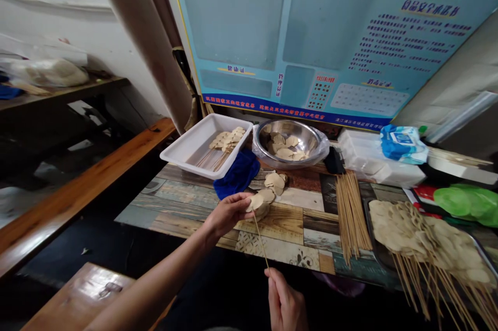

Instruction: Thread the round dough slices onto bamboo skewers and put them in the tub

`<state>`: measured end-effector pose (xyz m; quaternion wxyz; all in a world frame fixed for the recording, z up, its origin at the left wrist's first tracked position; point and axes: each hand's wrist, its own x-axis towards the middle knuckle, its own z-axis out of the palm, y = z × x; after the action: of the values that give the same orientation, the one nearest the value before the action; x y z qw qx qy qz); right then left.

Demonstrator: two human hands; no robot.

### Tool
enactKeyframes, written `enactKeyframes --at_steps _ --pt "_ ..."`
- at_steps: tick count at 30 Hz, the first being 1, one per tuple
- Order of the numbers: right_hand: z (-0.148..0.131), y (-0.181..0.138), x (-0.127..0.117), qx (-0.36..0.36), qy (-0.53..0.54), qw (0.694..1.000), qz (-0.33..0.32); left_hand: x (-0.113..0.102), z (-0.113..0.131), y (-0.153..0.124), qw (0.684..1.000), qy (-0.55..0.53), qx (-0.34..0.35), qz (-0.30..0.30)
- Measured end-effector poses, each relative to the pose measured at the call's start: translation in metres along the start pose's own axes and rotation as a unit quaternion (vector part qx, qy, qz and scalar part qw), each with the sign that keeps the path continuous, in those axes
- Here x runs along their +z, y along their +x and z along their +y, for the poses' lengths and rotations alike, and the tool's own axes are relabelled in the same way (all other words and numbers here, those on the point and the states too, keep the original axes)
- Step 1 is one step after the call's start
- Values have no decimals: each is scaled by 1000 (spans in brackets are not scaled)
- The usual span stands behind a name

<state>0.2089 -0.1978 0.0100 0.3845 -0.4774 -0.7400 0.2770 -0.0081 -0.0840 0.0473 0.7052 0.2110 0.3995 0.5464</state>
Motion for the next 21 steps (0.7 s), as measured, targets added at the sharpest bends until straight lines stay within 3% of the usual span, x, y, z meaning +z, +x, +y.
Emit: enactKeyframes --at_steps 5,9,17,21 --pt "8 -6 7 13 20 999 28 3 -1 -3 998 -38 -32 -27" --pt "6 -6 10 21 21 999 42 8 -5 -8 999 -16 6 -38" --pt "3 -7 10 42 26 998 27 11 -10 -14 986 95 133 19" --pt "3 -9 10 36 21 999 25 9 -17 -15 988 94 125 8"
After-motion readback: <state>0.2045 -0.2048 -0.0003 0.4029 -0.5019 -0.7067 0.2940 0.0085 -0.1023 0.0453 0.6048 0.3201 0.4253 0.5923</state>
